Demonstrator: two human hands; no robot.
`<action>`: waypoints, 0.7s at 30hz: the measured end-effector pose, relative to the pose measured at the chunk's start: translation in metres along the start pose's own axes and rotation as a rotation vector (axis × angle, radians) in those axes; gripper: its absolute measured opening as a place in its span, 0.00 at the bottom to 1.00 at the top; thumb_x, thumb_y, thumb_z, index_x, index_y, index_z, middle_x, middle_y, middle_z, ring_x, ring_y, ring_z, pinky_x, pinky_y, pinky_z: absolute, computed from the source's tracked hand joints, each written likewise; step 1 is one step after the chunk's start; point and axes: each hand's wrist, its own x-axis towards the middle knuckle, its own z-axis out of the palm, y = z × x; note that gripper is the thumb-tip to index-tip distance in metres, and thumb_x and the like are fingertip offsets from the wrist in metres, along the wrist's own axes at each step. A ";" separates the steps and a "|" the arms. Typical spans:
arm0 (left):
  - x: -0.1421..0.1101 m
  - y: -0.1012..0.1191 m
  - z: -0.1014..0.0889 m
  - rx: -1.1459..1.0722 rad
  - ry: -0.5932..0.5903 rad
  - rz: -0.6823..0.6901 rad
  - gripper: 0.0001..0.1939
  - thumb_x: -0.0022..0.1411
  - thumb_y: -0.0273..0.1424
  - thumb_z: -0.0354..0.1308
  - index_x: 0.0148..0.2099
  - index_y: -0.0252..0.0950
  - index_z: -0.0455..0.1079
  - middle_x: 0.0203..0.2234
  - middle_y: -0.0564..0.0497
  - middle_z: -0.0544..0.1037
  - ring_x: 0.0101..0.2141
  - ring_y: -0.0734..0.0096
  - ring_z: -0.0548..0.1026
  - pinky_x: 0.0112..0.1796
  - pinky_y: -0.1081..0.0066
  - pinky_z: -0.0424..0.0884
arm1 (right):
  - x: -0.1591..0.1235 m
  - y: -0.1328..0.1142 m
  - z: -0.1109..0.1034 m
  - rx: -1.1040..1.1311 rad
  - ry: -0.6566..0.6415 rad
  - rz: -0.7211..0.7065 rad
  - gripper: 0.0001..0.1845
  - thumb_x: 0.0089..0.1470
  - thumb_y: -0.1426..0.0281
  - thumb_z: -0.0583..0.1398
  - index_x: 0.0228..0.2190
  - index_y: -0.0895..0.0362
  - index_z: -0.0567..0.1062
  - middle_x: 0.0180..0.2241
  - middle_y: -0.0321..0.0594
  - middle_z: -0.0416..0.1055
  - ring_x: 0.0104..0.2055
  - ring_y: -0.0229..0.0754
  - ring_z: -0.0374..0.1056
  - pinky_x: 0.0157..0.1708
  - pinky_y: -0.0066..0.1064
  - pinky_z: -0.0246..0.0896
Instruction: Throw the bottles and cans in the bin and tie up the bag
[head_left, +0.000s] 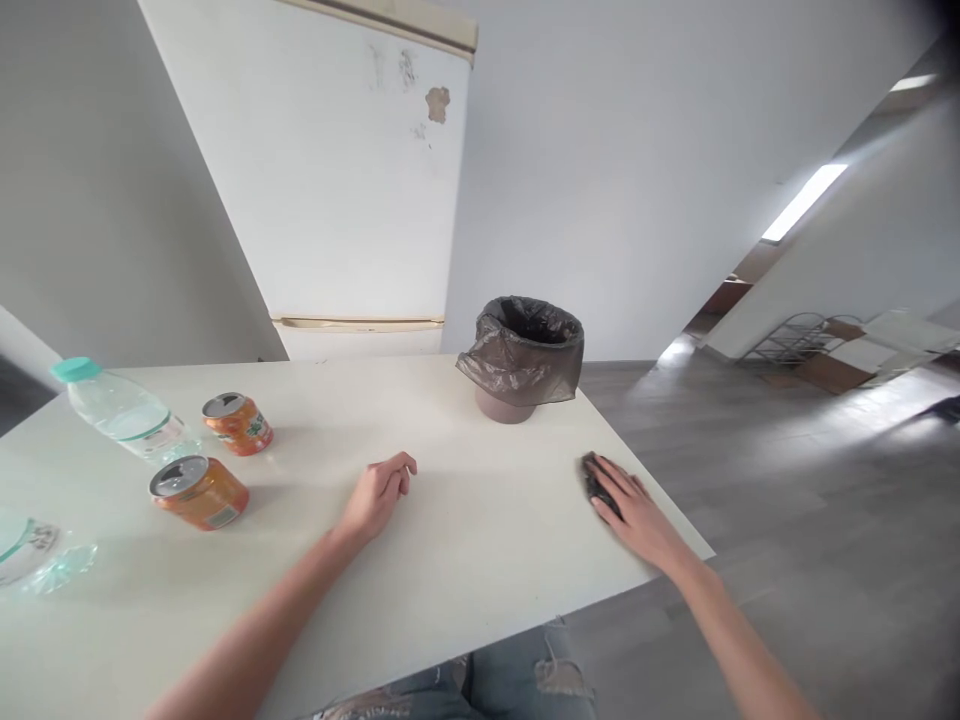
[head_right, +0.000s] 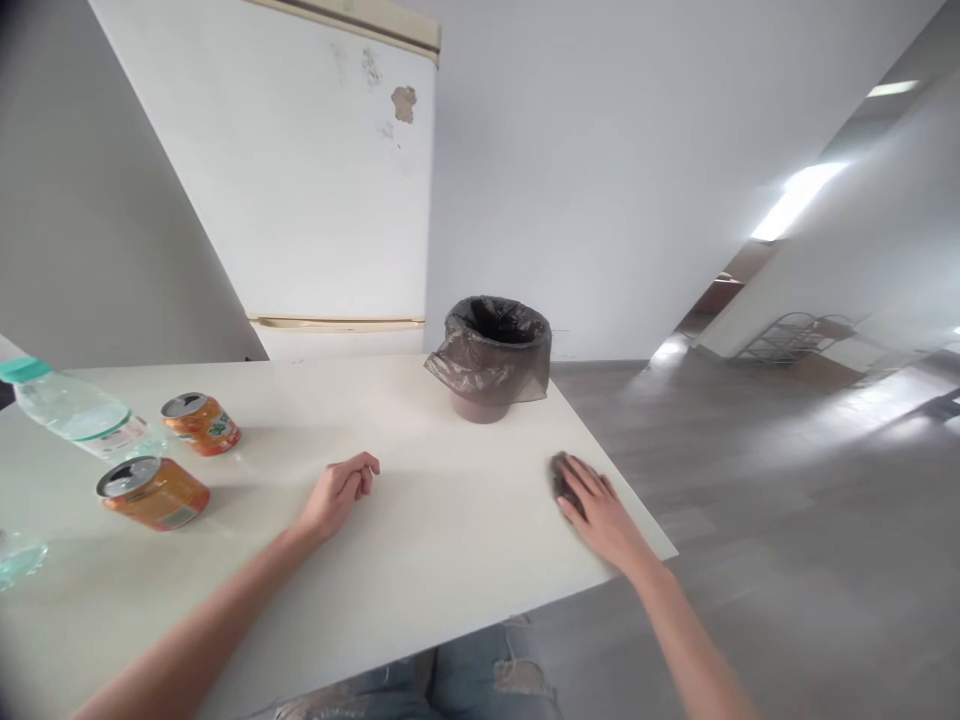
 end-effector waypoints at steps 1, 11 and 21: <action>-0.001 0.000 0.001 0.008 -0.061 -0.011 0.15 0.63 0.22 0.42 0.41 0.38 0.70 0.25 0.56 0.70 0.27 0.71 0.66 0.34 0.70 0.61 | -0.003 0.011 0.003 -0.013 0.022 0.035 0.35 0.74 0.52 0.48 0.76 0.46 0.51 0.77 0.44 0.50 0.77 0.58 0.52 0.72 0.59 0.56; 0.002 0.002 0.003 0.283 -0.292 -0.077 0.11 0.60 0.22 0.43 0.32 0.38 0.65 0.23 0.55 0.62 0.27 0.71 0.57 0.32 0.68 0.52 | -0.007 0.004 -0.003 0.020 0.120 0.022 0.33 0.75 0.55 0.49 0.75 0.39 0.49 0.77 0.37 0.48 0.80 0.57 0.42 0.75 0.66 0.43; 0.005 0.009 0.009 0.525 -0.296 -0.065 0.12 0.58 0.19 0.47 0.34 0.39 0.69 0.27 0.52 0.74 0.28 0.68 0.66 0.33 0.68 0.55 | -0.012 0.018 0.015 0.026 0.232 -0.011 0.31 0.73 0.54 0.49 0.72 0.48 0.60 0.74 0.46 0.57 0.75 0.61 0.56 0.71 0.63 0.54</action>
